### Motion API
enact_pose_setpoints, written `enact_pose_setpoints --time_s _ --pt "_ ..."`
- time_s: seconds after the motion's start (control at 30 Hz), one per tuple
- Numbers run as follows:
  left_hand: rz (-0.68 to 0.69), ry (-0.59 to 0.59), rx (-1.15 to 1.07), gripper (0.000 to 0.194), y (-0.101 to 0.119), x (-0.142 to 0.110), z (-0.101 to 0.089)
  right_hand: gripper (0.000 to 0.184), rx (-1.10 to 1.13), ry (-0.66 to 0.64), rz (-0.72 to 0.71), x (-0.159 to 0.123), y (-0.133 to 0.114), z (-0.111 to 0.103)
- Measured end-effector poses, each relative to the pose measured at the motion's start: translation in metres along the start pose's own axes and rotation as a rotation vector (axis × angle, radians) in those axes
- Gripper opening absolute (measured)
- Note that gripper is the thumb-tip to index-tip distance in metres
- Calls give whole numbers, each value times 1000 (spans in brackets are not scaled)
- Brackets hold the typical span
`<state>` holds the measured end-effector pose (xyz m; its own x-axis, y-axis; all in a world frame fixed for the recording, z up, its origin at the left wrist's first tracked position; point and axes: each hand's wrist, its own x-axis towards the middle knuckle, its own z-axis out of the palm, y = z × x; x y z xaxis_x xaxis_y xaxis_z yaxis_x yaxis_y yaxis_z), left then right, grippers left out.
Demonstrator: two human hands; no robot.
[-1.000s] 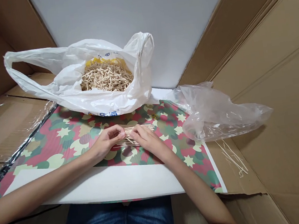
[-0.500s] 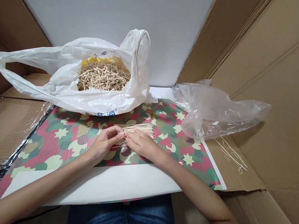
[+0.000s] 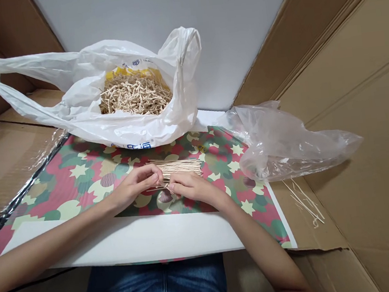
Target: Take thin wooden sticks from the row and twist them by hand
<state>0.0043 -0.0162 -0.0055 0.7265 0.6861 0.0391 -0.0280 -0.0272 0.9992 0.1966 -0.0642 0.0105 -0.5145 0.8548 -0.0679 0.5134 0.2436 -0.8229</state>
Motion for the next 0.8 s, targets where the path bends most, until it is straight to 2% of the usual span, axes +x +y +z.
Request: enact_pose_setpoints --time_s 0.13,0.2,0.33,0.43,0.53,0.67,0.8 --pt "129 -157 374 34 6 -2 -12 26 5 -44 16 -1 -2 5" --pt "129 -241 450 33 8 -4 -12 25 68 -108 20 -2 0 8" --pt "8 -364 268 37 10 -6 -6 27 210 -217 -7 -3 4 10" --pt "-57 -376 113 38 11 -7 -3 28 244 -270 -15 -3 5 10" --pt "-78 -405 60 37 11 -8 -3 28 251 -307 -20 -4 5 10" --pt "-97 -420 42 36 10 -11 -4 30 260 -240 -98 -4 6 15" --pt "-112 -384 21 37 10 -14 -5 35 172 -93 -263 -3 8 20"
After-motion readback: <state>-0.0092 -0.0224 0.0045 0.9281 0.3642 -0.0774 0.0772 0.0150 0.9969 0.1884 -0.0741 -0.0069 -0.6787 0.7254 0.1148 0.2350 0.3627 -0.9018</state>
